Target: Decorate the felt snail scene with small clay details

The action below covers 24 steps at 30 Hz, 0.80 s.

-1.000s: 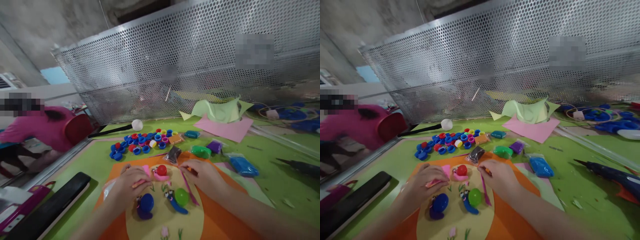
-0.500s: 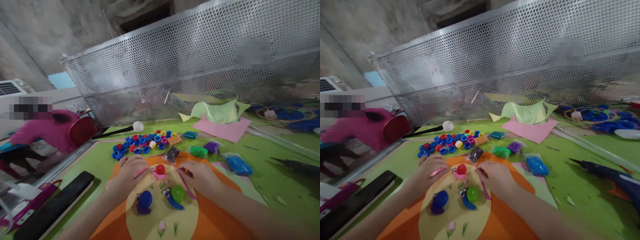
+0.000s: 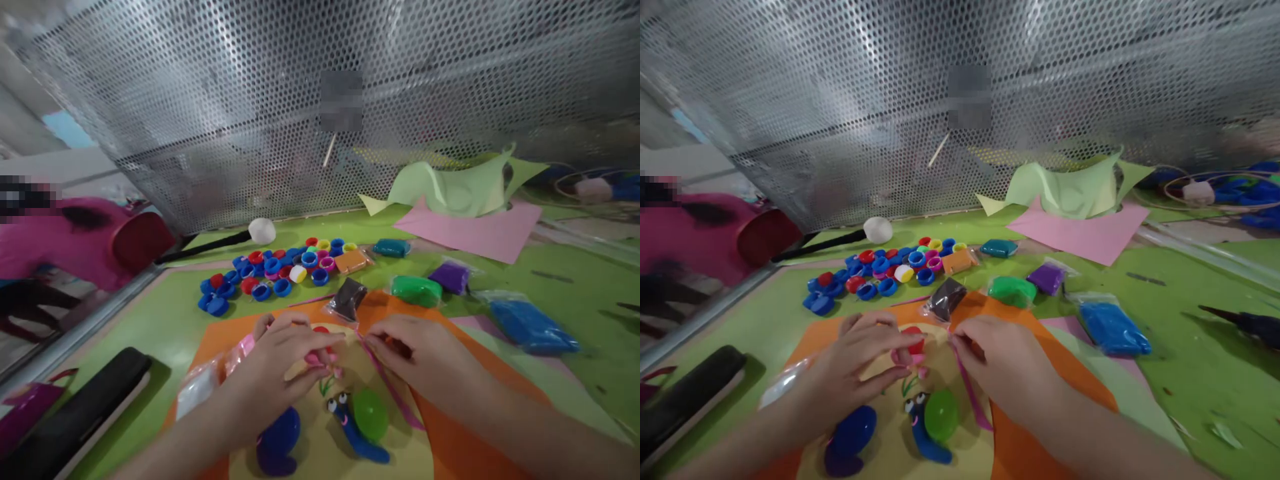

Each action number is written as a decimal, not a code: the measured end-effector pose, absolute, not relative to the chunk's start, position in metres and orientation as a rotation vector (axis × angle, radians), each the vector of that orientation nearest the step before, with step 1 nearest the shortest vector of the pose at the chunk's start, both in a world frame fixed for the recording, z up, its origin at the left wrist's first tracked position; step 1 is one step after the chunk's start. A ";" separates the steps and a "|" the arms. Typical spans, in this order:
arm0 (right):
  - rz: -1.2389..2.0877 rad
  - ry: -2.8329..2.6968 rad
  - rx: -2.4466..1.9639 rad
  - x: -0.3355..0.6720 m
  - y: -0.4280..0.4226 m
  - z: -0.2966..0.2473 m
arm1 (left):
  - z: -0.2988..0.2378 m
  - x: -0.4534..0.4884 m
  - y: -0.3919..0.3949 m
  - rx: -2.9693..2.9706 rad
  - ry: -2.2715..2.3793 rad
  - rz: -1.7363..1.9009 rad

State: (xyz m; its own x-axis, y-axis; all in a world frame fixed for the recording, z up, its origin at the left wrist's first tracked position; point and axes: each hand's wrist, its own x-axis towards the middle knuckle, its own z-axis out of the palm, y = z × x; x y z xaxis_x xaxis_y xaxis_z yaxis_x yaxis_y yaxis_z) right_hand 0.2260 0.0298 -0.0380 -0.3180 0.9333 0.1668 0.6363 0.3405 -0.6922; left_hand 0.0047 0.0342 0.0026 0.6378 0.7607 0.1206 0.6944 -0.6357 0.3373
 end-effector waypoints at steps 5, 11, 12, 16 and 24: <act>0.723 -2.023 -1.361 0.229 0.030 -0.045 | 0.000 0.005 0.033 2.541 1.149 0.383; 0.588 -2.039 -1.312 0.232 0.031 -0.050 | -0.006 0.004 0.035 2.578 1.125 0.415; 0.563 -2.037 -1.304 0.232 0.031 -0.050 | -0.007 0.004 0.035 2.588 1.107 0.428; 0.450 -2.037 -1.261 0.232 0.031 -0.048 | -0.010 0.005 0.034 2.647 1.076 0.449; 0.368 -2.089 -1.262 0.234 0.030 -0.049 | -0.010 0.005 0.031 2.695 1.087 0.415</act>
